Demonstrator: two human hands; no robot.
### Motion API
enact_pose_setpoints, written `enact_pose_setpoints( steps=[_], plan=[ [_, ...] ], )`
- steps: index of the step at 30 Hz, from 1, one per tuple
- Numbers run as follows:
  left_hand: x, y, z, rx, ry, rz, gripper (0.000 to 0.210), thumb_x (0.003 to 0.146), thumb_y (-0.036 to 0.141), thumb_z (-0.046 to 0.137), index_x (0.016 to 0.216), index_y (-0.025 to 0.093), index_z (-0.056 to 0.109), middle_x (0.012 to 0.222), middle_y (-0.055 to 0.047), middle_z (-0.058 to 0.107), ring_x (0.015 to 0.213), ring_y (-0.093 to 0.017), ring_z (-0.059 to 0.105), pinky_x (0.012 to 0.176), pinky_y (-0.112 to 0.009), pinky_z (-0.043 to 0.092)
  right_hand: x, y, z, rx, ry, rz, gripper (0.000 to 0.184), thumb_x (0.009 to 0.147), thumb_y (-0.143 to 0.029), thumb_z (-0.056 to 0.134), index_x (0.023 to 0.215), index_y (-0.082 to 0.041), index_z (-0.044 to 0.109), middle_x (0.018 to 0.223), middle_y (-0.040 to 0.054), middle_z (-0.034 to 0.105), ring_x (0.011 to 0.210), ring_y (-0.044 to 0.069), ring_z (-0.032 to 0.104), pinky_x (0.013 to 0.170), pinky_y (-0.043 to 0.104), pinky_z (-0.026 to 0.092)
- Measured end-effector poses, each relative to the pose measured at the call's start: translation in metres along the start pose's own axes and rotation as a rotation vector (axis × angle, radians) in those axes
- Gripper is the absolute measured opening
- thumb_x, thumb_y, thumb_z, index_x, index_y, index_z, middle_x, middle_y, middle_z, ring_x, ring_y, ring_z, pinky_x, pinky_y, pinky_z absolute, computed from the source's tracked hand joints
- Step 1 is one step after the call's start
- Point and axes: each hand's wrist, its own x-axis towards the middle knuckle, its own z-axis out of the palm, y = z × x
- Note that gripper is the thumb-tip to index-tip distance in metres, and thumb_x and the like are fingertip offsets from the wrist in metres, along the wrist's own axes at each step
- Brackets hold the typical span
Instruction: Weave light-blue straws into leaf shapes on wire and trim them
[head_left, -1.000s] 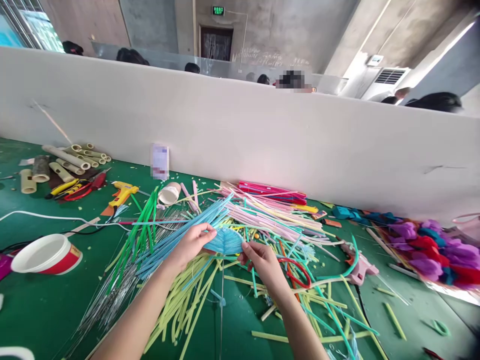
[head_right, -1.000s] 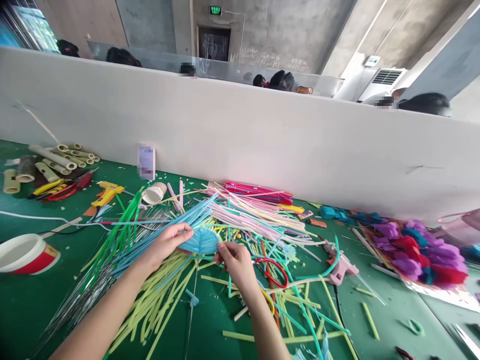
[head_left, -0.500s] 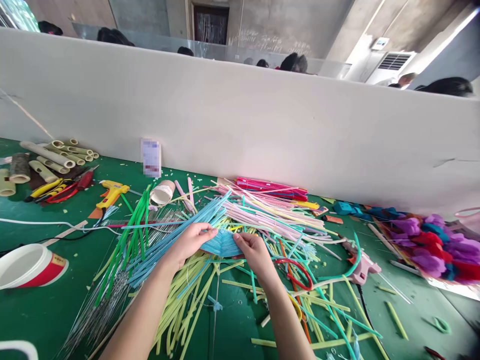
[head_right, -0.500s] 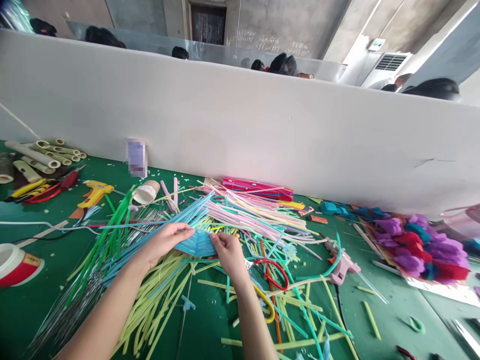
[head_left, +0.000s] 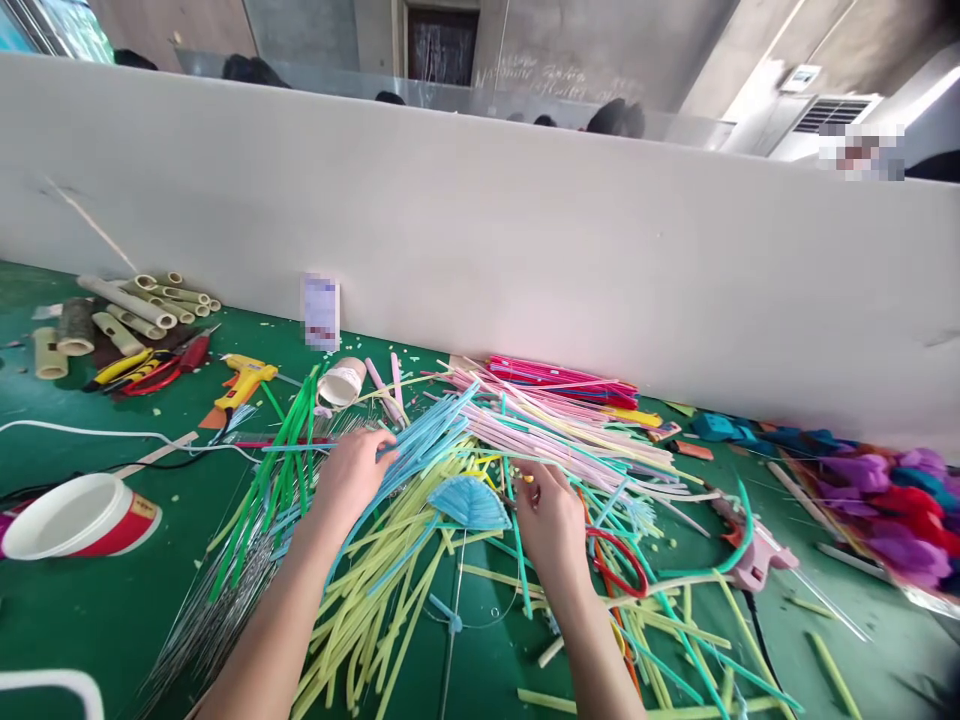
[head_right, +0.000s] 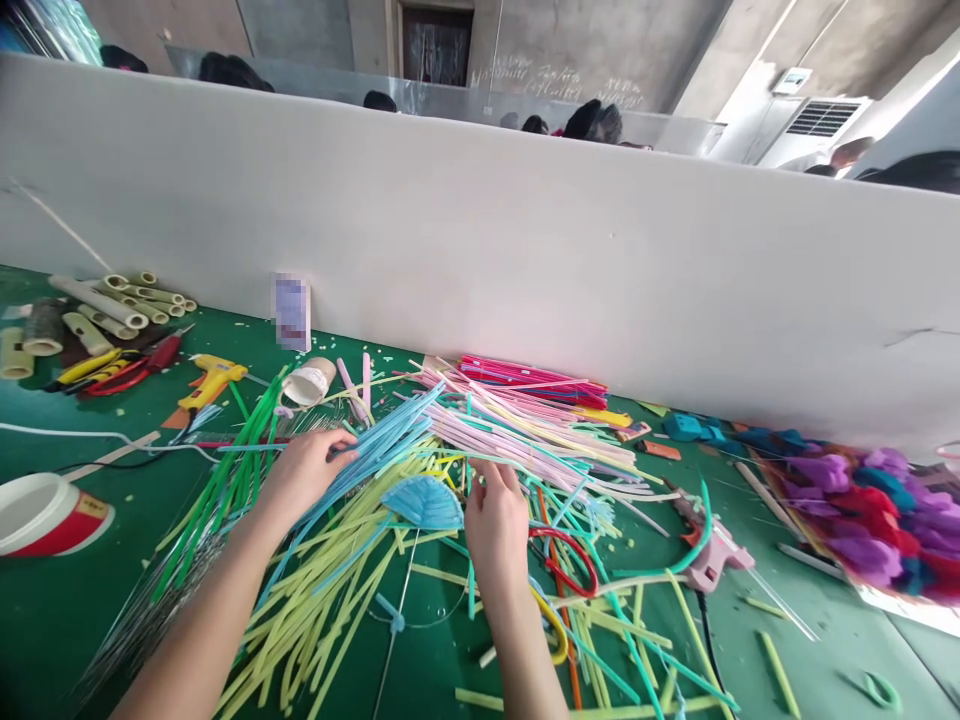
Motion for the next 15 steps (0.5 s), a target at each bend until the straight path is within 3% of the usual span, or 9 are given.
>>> enact_pose_setpoints(
  steps=[4,9,12,15],
  plan=[
    [0.002,0.000,0.010,0.040,0.013,0.022,0.021,0.087,0.026,0.060,0.104,0.019,0.072,0.101,-0.012,0.069,0.097,-0.028,0.064,0.087,-0.036,0.047,-0.004,-0.002,0.000,0.071,0.000,-0.045,0.033,0.090,-0.025,0.042,0.107,-0.019,0.070,0.105,0.0114,0.068,0.085,0.024,0.063,0.079,0.037,0.048],
    [-0.005,0.025,-0.009,-0.101,0.086,0.060,0.022,0.088,0.026,0.058,0.104,0.018,0.071,0.101,-0.012,0.069,0.094,-0.028,0.063,0.085,-0.038,0.047,-0.012,-0.018,-0.006,0.420,-0.033,0.033,0.025,0.090,-0.028,0.053,0.112,-0.021,0.064,0.101,0.0082,0.067,0.080,0.019,0.063,0.073,0.033,0.052],
    [-0.017,0.051,-0.029,-0.431,-0.009,0.156,0.024,0.091,0.037,0.055,0.097,0.021,0.072,0.097,-0.007,0.073,0.086,-0.024,0.065,0.080,-0.033,0.048,-0.021,-0.043,-0.016,0.788,0.022,-0.041,0.036,0.088,-0.030,0.064,0.122,-0.025,0.056,0.103,0.0057,0.063,0.080,0.016,0.064,0.075,0.032,0.056],
    [-0.033,0.073,-0.048,-0.689,-0.171,0.207,0.026,0.088,0.043,0.059,0.090,0.022,0.074,0.089,-0.004,0.074,0.087,-0.024,0.066,0.079,-0.032,0.048,-0.032,-0.071,-0.027,0.923,0.113,-0.150,0.041,0.088,-0.026,0.066,0.126,-0.028,0.052,0.100,0.0034,0.059,0.075,0.013,0.064,0.071,0.030,0.059]
  ],
)
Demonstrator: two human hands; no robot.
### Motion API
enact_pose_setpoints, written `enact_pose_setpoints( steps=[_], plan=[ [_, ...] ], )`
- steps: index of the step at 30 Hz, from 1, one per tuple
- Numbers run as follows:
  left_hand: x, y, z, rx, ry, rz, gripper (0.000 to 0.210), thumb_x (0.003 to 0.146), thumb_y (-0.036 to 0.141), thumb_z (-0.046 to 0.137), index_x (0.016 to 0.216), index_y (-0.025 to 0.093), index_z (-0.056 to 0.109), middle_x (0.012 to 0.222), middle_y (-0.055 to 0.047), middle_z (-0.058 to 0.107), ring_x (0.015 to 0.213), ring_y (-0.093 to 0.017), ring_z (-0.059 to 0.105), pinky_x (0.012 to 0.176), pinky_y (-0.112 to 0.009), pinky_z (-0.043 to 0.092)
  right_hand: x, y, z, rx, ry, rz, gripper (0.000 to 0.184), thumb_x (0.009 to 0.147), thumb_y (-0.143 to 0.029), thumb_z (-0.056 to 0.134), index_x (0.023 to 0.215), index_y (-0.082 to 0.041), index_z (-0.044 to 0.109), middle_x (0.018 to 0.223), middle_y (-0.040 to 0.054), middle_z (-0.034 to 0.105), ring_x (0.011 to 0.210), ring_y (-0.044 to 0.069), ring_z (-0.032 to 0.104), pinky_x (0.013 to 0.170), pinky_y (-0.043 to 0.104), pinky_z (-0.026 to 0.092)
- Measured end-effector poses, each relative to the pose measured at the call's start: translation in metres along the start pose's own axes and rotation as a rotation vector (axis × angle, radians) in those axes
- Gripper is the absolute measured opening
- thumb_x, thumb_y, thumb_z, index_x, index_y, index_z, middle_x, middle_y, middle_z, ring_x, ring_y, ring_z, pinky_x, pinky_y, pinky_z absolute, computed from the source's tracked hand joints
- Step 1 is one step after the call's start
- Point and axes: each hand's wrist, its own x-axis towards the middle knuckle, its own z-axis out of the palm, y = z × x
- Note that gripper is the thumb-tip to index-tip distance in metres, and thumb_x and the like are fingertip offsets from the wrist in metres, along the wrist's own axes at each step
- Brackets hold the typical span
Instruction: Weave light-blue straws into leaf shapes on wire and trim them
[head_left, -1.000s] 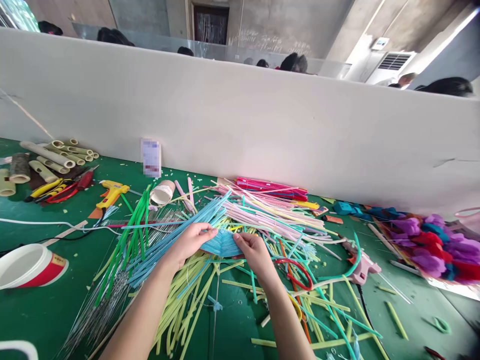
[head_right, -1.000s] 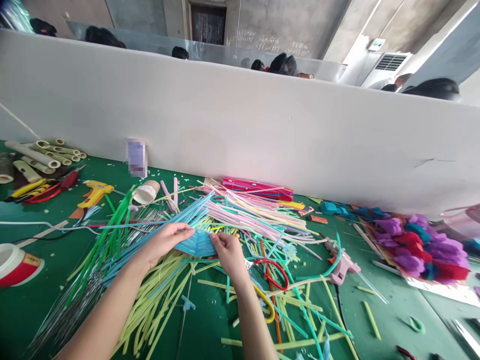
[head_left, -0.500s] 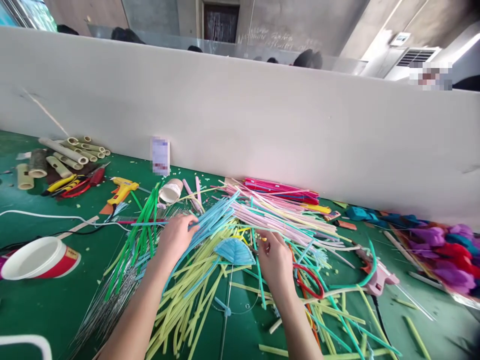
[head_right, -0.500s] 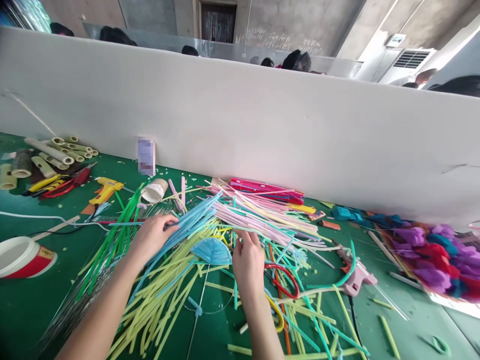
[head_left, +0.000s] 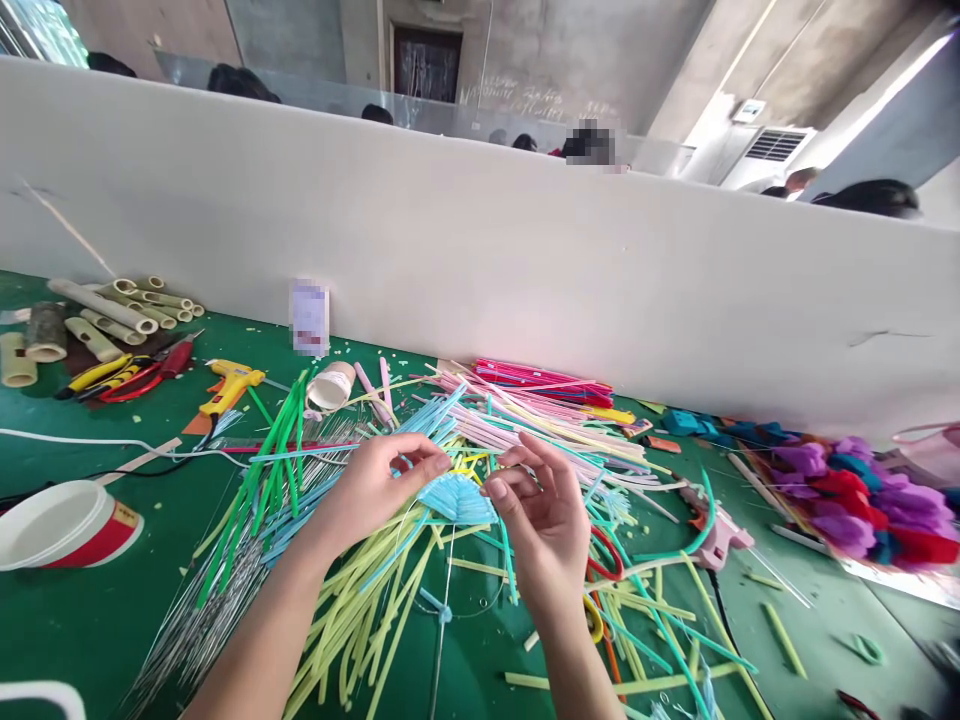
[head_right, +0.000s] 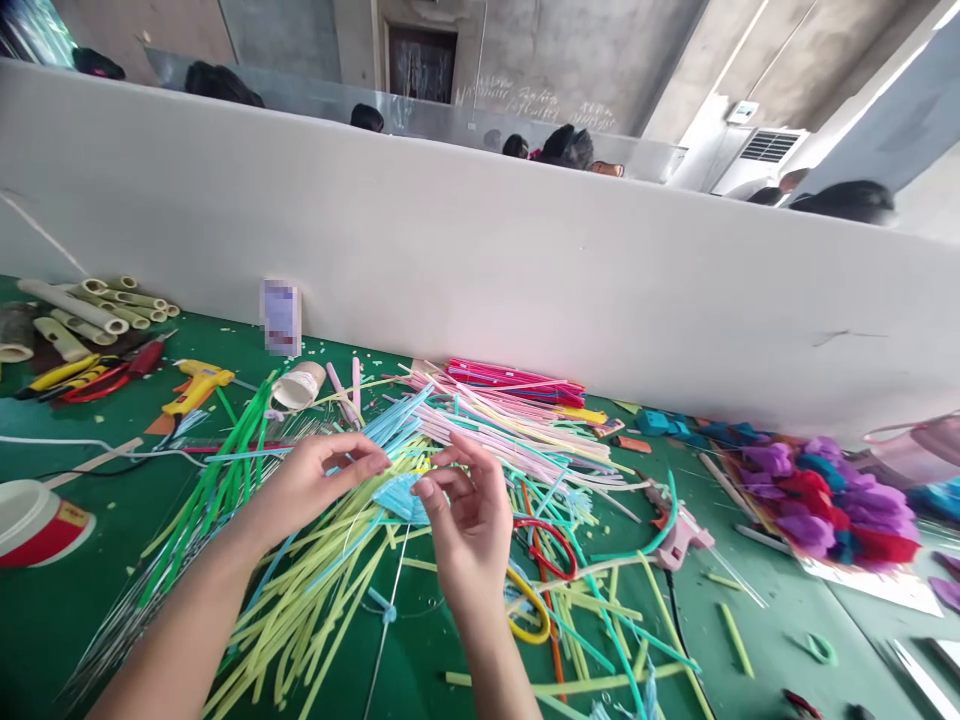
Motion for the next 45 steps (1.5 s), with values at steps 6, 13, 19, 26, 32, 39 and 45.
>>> enact_pose_setpoints(
  steps=[6,13,19,26,32,39,45],
  plan=[
    [-0.019,0.032,-0.004,-0.145,-0.142,-0.013,0.029,0.087,0.047,0.061,0.085,0.022,0.076,0.087,-0.005,0.074,0.087,-0.024,0.065,0.079,-0.034,0.049,-0.010,-0.023,0.015,0.049,0.030,-0.134,0.048,0.088,-0.017,0.064,0.131,-0.033,0.047,0.100,0.0018,0.055,0.073,0.013,0.066,0.071,0.033,0.061],
    [-0.014,0.029,-0.005,-0.126,-0.168,-0.012,0.025,0.082,0.044,0.067,0.083,0.021,0.077,0.082,-0.005,0.073,0.077,-0.021,0.062,0.072,-0.031,0.048,-0.011,-0.015,0.015,0.003,0.013,-0.215,0.053,0.088,-0.009,0.061,0.133,-0.034,0.047,0.101,0.0020,0.054,0.078,0.013,0.066,0.073,0.034,0.061],
    [-0.013,0.024,-0.001,-0.015,-0.084,0.019,0.024,0.081,0.046,0.069,0.084,0.023,0.075,0.086,-0.004,0.072,0.081,-0.021,0.061,0.074,-0.031,0.048,-0.011,-0.006,0.014,-0.092,-0.016,-0.308,0.052,0.090,-0.008,0.058,0.134,-0.033,0.046,0.097,0.0027,0.058,0.083,0.016,0.066,0.076,0.037,0.061],
    [-0.005,0.005,0.004,0.225,-0.097,0.078,0.024,0.085,0.048,0.065,0.087,0.026,0.073,0.090,-0.002,0.071,0.088,-0.023,0.062,0.079,-0.032,0.045,-0.017,0.018,0.005,-0.189,-0.125,-0.132,0.046,0.095,-0.014,0.052,0.137,-0.032,0.040,0.114,0.0061,0.058,0.095,0.017,0.069,0.088,0.039,0.057],
    [0.014,-0.052,0.008,0.673,0.081,0.012,0.036,0.090,0.046,0.059,0.114,0.020,0.066,0.109,-0.012,0.066,0.107,-0.030,0.058,0.090,-0.038,0.043,-0.021,0.038,-0.003,-0.408,-0.218,0.048,0.040,0.097,-0.028,0.050,0.135,-0.026,0.040,0.133,0.0126,0.053,0.122,0.025,0.059,0.100,0.045,0.050],
    [0.021,-0.081,0.002,0.986,0.127,-0.102,0.019,0.094,0.021,0.048,0.103,0.018,0.066,0.095,-0.012,0.066,0.092,-0.028,0.061,0.078,-0.035,0.043,-0.011,0.051,-0.008,-0.615,-0.207,0.089,0.027,0.097,-0.034,0.045,0.120,-0.023,0.055,0.121,0.0110,0.061,0.114,0.025,0.060,0.096,0.041,0.049],
    [0.018,-0.058,-0.008,0.793,0.225,-0.080,0.018,0.096,0.020,0.044,0.095,0.020,0.062,0.091,-0.007,0.068,0.085,-0.024,0.063,0.072,-0.032,0.043,0.009,0.052,0.000,-0.456,-0.159,0.243,0.034,0.092,-0.048,0.051,0.108,-0.021,0.065,0.110,0.0112,0.068,0.102,0.026,0.065,0.088,0.039,0.051]
  ],
)
